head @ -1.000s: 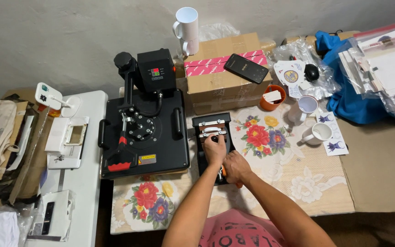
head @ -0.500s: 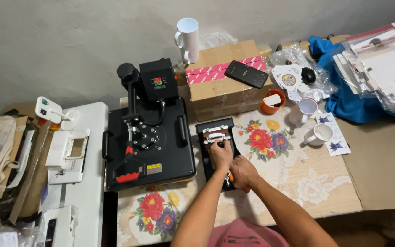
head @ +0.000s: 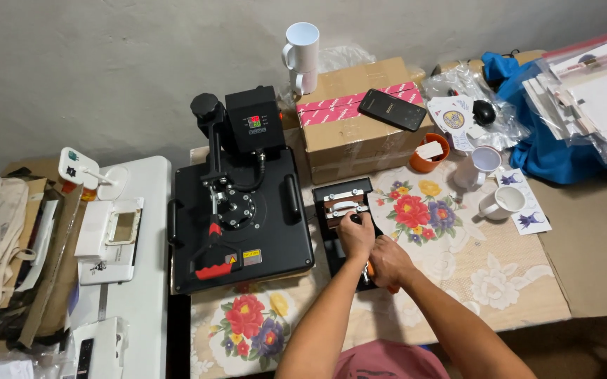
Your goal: Preparing ceramic mugs and a heat press machine by wiping them down with a cloth before printing.
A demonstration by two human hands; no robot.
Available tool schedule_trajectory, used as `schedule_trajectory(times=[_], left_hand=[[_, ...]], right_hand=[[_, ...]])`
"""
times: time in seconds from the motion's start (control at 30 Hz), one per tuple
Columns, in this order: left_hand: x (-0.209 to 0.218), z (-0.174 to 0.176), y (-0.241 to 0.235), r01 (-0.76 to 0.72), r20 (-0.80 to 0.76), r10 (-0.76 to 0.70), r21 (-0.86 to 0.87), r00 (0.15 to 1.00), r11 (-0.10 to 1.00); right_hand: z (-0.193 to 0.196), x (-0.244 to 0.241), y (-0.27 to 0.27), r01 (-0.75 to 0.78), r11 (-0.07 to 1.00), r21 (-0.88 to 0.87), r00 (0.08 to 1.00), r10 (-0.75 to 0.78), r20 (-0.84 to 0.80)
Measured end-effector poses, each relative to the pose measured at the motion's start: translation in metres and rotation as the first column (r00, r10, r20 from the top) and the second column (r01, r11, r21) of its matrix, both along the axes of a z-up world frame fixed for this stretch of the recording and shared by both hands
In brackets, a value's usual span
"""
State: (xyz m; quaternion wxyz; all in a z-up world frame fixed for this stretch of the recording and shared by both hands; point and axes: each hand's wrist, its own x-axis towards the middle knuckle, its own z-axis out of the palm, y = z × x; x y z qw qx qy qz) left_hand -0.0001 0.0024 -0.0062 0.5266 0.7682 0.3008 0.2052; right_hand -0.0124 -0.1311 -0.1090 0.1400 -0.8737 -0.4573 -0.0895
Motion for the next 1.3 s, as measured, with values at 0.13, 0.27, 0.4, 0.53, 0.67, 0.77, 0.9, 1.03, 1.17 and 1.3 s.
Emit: schedule_trajectory(times=[0.13, 0.27, 0.4, 0.53, 0.67, 0.77, 0.9, 1.03, 1.17, 1.3], left_hand=[[-0.002, 0.011, 0.0, 0.01, 0.009, -0.01, -0.009, 1.0, 1.0], [0.002, -0.003, 0.0, 0.006, 0.005, -0.006, 0.008, 1.0, 1.0], [0.004, -0.003, 0.001, 0.019, 0.01, -0.019, -0.011, 1.0, 1.0], [-0.003, 0.007, 0.002, 0.021, 0.021, -0.021, -0.005, 1.0, 1.0], [-0.004, 0.011, 0.002, 0.026, 0.029, -0.026, -0.001, 0.999, 1.0], [-0.003, 0.009, 0.001, 0.023, 0.02, -0.023, -0.017, 1.0, 1.0], [-0.006, -0.005, 0.004, 0.037, 0.018, -0.036, -0.019, 0.999, 0.999], [0.003, 0.001, 0.004, 0.008, 0.031, -0.007, -0.026, 0.999, 1.0], [0.003, -0.012, 0.006, 0.018, -0.007, -0.018, -0.04, 1.0, 0.999], [0.009, -0.033, 0.009, 0.03, 0.018, -0.029, -0.081, 0.999, 0.996]], right_hand=[[0.01, 0.002, 0.001, 0.013, 1.0, -0.022, 1.0, -0.014, -0.022], [0.008, -0.001, 0.0, 0.02, 0.999, -0.025, 0.999, -0.021, -0.045], [0.017, -0.001, 0.002, 0.023, 0.998, -0.05, 0.997, -0.027, -0.072], [0.008, -0.003, 0.001, 0.03, 0.998, -0.049, 0.997, -0.033, -0.065], [0.005, -0.002, -0.001, 0.016, 0.999, -0.031, 0.998, -0.018, -0.065], [0.008, -0.002, 0.0, 0.011, 1.0, -0.018, 0.999, -0.012, -0.041], [-0.004, -0.012, -0.002, -0.001, 1.0, 0.008, 0.999, 0.001, -0.038], [0.008, 0.005, 0.002, -0.019, 1.0, -0.012, 1.0, 0.019, -0.007], [-0.015, 0.004, 0.0, -0.027, 1.0, 0.003, 0.999, 0.027, 0.019], [-0.007, -0.002, -0.001, -0.028, 1.0, -0.009, 0.999, 0.028, 0.014]])
